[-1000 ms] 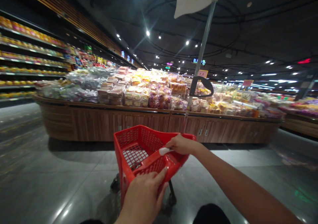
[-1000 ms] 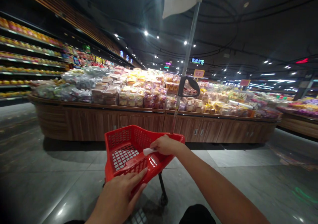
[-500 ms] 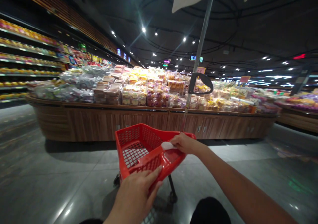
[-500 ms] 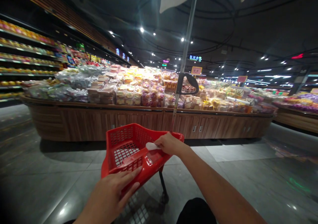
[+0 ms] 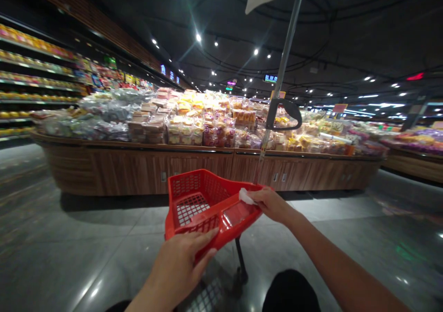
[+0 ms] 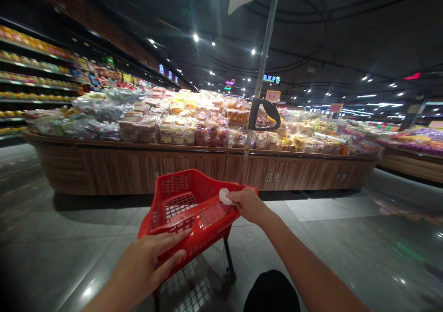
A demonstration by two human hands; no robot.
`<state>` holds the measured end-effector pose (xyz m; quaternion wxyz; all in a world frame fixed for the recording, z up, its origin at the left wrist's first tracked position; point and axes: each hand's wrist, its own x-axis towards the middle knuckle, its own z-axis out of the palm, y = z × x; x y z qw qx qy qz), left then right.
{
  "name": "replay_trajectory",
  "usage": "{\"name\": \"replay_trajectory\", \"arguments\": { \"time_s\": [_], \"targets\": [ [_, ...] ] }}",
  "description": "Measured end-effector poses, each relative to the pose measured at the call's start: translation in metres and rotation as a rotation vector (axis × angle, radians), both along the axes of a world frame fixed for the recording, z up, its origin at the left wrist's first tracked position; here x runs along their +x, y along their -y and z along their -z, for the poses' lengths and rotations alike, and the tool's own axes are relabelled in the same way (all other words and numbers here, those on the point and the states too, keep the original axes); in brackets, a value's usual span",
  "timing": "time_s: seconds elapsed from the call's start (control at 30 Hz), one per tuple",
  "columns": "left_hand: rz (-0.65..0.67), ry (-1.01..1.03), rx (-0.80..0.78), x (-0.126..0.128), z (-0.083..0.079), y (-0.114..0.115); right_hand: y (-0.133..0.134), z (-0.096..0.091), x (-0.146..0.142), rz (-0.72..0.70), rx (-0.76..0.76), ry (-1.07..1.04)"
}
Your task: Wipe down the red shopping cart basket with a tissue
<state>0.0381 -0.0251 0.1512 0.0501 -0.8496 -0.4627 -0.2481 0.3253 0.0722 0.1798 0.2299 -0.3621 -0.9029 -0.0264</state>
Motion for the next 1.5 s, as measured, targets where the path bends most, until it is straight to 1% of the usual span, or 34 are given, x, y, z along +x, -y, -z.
{"name": "replay_trajectory", "arguments": {
  "time_s": [0.17,0.23,0.3,0.37,0.43,0.5,0.57,0.67,0.77,0.83,0.93,1.0,1.03,1.07,1.1,1.17,1.23,1.27,1.3,1.37,1.43,1.5],
  "targets": [
    [0.002,-0.007,0.024,-0.005,0.001,-0.001,0.042,0.031,-0.006,0.002,0.164,-0.098],
    [0.01,-0.008,0.033,-0.007,0.001,-0.001,0.053,0.04,-0.007,0.021,0.225,-0.131],
    [0.014,-0.007,0.038,-0.008,0.001,-0.001,0.054,0.047,-0.005,0.098,0.297,-0.205],
    [0.008,-0.008,0.032,-0.009,0.002,-0.002,0.048,0.052,0.0,0.2,0.356,-0.305],
    [0.0,-0.005,0.017,-0.01,0.002,-0.004,0.04,0.057,0.004,0.287,0.383,-0.402],
    [0.005,0.003,0.006,-0.011,0.003,-0.006,0.034,0.061,0.005,0.324,0.356,-0.49],
    [0.015,0.004,-0.002,-0.014,0.002,-0.007,0.031,0.063,0.003,0.337,0.273,-0.587],
    [-0.001,-0.019,-0.026,-0.018,-0.002,-0.007,0.034,0.063,-0.006,0.332,0.157,-0.696],
    [-0.058,-0.059,-0.001,-0.013,-0.006,-0.003,0.044,0.065,-0.023,0.289,0.163,-0.721],
    [-0.115,-0.071,0.073,-0.001,-0.007,0.0,0.053,0.07,-0.038,0.232,0.192,-0.705],
    [-0.178,-0.053,0.185,0.028,-0.003,0.002,0.062,0.079,-0.052,0.104,0.237,-0.666],
    [-0.222,-0.07,0.213,0.046,0.001,0.0,0.062,0.085,-0.05,0.031,0.266,-0.639],
    [-0.261,-0.088,0.215,0.052,0.003,-0.001,0.059,0.087,-0.045,0.027,0.28,-0.634],
    [-0.304,-0.105,0.213,0.057,0.004,-0.003,0.055,0.088,-0.039,0.053,0.294,-0.641],
    [-0.34,-0.122,0.209,0.06,0.005,-0.004,0.051,0.088,-0.032,0.108,0.301,-0.658],
    [-0.385,-0.148,0.201,0.061,0.006,-0.006,0.043,0.088,-0.019,0.28,0.286,-0.717],
    [-0.381,-0.17,0.203,0.058,0.006,-0.007,0.039,0.085,-0.013,0.431,0.222,-0.758],
    [-0.375,-0.18,0.206,0.057,0.006,-0.008,0.04,0.083,-0.015,0.462,0.178,-0.755],
    [-0.37,-0.187,0.209,0.055,0.006,-0.009,0.041,0.08,-0.018,0.465,0.135,-0.737],
    [-0.369,-0.193,0.211,0.051,0.006,-0.011,0.046,0.071,-0.026,0.422,0.066,-0.66],
    [-0.381,-0.184,0.205,0.046,0.006,-0.014,0.048,0.059,-0.029,0.397,0.013,-0.556],
    [-0.379,-0.171,0.195,0.042,0.005,-0.017,0.044,0.043,-0.024,0.453,-0.026,-0.442]
  ]
}}
